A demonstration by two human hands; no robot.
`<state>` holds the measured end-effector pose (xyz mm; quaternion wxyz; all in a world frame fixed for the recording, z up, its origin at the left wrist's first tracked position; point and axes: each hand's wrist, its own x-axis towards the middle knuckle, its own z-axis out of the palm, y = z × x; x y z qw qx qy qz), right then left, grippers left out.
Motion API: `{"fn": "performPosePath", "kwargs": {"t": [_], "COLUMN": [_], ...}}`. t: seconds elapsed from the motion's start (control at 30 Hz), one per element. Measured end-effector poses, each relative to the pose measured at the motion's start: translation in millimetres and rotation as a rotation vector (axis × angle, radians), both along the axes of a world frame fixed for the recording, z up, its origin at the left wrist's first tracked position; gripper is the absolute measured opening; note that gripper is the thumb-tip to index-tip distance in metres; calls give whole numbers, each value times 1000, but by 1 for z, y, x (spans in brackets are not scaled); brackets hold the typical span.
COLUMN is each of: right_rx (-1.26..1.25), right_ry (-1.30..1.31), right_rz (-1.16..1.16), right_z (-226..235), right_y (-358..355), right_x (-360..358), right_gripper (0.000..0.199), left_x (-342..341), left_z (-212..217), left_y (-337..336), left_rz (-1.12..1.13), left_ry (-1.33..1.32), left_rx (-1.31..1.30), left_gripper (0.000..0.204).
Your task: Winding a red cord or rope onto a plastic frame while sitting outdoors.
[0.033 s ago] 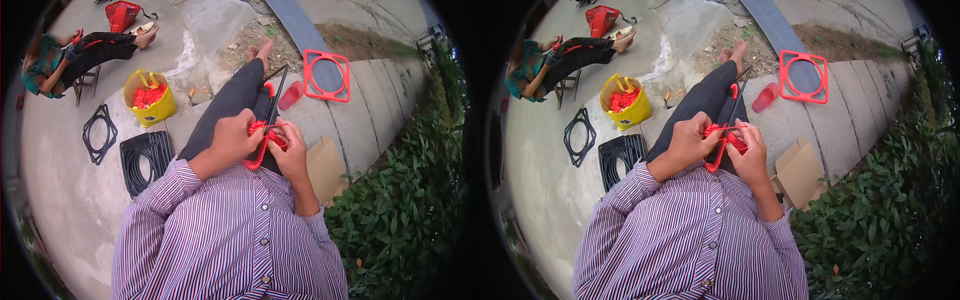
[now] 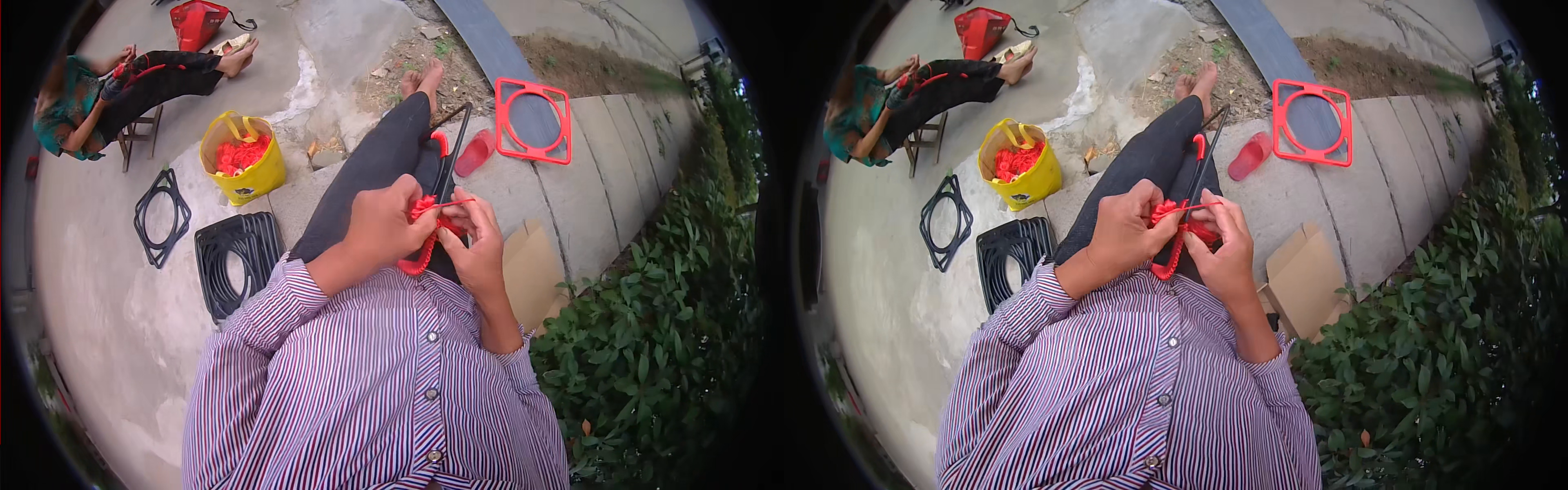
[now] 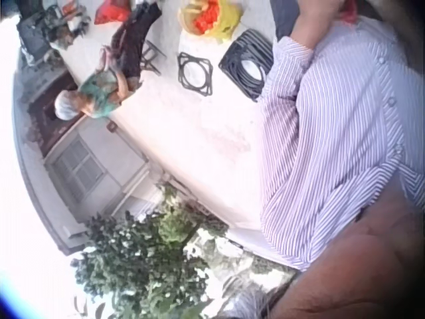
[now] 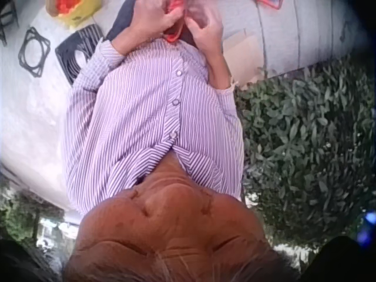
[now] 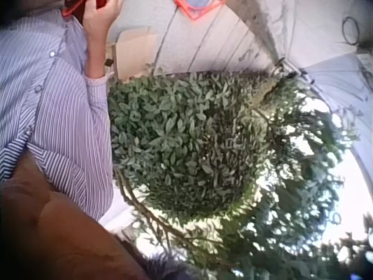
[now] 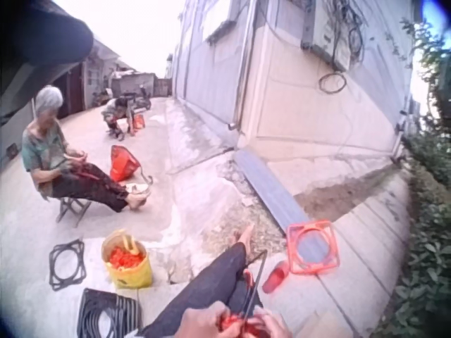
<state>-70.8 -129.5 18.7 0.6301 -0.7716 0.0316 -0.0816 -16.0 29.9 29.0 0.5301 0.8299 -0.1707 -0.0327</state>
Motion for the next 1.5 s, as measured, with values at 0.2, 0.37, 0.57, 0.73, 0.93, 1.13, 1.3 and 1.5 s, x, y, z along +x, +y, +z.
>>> {"fn": "performPosePath", "kwargs": {"t": [0.2, 0.37, 0.57, 0.73, 0.93, 1.13, 1.3, 1.5], "right_rx": [-309, 833, 992, 716, 426, 403, 482, 630], "right_ry": [-196, -224, -389, 154, 378, 298, 185, 154], "right_rz": [88, -6, 63, -92, -21, -115, -156, -162], "right_z": [19, 56, 59, -2, -14, 15, -6, 13], "right_y": [-21, -82, -160, -69, -42, -46, -69, -82], "right_x": [-6, -15, -28, -12, -8, -27, -50, -40], "right_gripper": [36, 21, 21, 21, 12, 14, 10, 29], "left_x": [7, 27, 26, 27, 28, 26, 31, 22], "left_z": [16, 4, -30, -44, -55, -66, -59, -30], "left_y": [-22, -22, -28, -34, -33, -41, -28, -23], "left_rz": [-148, -178, 25, -82, -116, -95, -173, -7], "left_ry": [711, 988, 774, 1054, 1062, 1015, 1110, 389], "left_rx": [-658, -658, -468, -610, -673, -661, -765, -277], "left_gripper": [17, 16, 24, 36, 24, 11, 12, 49]}}
